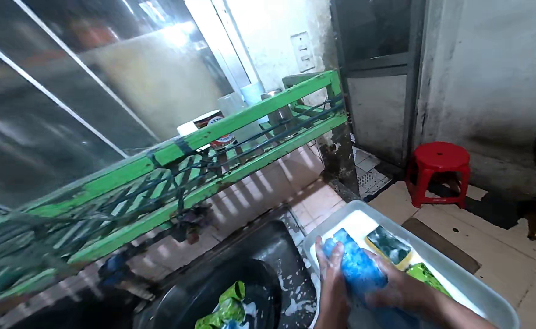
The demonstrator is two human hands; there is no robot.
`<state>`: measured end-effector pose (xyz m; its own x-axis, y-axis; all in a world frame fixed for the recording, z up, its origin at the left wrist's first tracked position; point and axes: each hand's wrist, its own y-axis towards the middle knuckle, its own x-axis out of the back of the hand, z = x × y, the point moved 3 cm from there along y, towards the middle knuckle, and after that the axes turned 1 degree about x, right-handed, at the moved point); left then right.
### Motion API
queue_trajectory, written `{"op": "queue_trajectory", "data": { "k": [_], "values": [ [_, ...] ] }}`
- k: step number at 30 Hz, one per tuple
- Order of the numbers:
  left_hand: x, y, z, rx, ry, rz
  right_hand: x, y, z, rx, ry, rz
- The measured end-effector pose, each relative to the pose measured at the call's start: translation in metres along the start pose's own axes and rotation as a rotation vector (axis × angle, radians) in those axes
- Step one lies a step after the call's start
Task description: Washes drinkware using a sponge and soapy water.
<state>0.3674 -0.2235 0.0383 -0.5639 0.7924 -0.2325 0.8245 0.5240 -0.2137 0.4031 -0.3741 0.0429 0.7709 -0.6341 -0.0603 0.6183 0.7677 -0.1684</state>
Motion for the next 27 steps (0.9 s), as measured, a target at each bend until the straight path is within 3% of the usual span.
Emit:
{"op": "queue_trajectory", "data": {
  "k": [3,6,10,14,16,22,27],
  "values": [
    [-0.002,0.007,-0.003,-0.035,0.051,-0.128,-0.014,-0.002,0.005,-0.022,-0.551,-0.173],
    [-0.001,0.014,-0.017,-0.113,0.067,-0.180,-0.019,-0.003,0.002,0.003,-0.810,-0.210],
    [0.011,0.021,-0.044,-0.205,0.173,-0.097,-0.005,-0.002,-0.010,0.015,-0.768,-0.071],
    [0.007,0.013,-0.049,-0.236,0.072,0.085,-0.007,0.025,0.022,0.150,-0.193,-0.057],
    [0.005,0.011,-0.050,-0.235,-0.010,0.098,-0.012,0.036,0.028,0.117,-0.044,-0.051],
    [0.012,0.013,-0.068,-0.283,0.073,-0.206,-0.036,0.038,0.032,-0.068,-0.704,-0.195],
    [0.031,0.021,-0.088,-0.359,0.109,-0.166,-0.022,0.031,0.029,-0.155,-0.900,-0.086]
  ]
}}
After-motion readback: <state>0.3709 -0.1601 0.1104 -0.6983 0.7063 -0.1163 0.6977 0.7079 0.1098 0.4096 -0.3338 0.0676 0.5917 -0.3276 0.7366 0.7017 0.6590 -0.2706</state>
